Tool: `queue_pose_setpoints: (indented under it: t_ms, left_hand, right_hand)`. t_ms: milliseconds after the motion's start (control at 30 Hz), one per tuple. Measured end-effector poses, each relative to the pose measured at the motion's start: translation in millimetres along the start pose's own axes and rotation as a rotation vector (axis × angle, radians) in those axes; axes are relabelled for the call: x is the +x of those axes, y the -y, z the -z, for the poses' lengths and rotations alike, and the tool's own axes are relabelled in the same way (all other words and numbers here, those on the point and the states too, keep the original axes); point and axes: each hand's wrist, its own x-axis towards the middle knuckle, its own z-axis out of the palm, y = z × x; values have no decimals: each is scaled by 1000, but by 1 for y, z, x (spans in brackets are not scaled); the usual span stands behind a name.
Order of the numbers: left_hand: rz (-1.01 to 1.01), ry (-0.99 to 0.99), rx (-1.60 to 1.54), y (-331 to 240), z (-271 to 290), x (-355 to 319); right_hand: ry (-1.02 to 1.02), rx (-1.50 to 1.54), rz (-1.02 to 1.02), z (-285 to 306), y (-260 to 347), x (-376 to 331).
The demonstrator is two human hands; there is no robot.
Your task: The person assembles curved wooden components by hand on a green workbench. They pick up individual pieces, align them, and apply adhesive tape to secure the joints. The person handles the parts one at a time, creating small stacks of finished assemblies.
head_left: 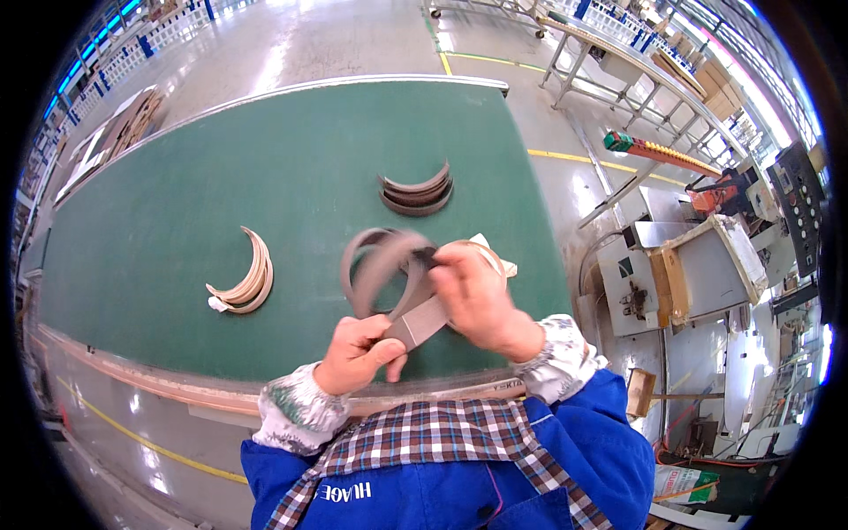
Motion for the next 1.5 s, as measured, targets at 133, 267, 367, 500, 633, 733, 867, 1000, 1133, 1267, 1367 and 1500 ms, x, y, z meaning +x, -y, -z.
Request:
queue_pose_setpoints:
  t_ms: [133,267,367,500,633,733,867,1000,1133,1267,1367,1500]
  left_hand:
    - [378,-121,323,2,0,3]
    - [494,-280,205,24,0,8]
    - [458,-365,23,33,12,8]
    - [469,-521,-233,33,27,5]
    - [464,-427,-156,27,17,5]
    - [506,-379,-106,30,14,5]
    - [507,-396,-133,31,20,3]
    - [508,-401,-146,29,19,7]
    - [527,-381,-112,29,17,7]
    - [506,-382,-102,31,17,6]
    - [486,-393,-136,32,19,7]
    - [434,-331,-142,33,13,8]
  right_hand:
    - [47,-428,376,21,5,13]
    - [199,-443,488,4,4,7]
    - [297,-489,650,-6,9,6]
    - [-130,-414,268,-19,-59,85]
    - [-5,-406,250,-59,-170,140]
    - [85,-470,396,-89,-222,156]
    - [223,-528,354,-111,-255,155]
    - [481,-498,4,-114,-261,131]
    - [562,-410,-76,-105,-266,118]
    - [441,-216,-109,-94,-263,116]
    - [143,-26,-332,-82,-221,124]
    - [546,486,-655,-35,-111,89]
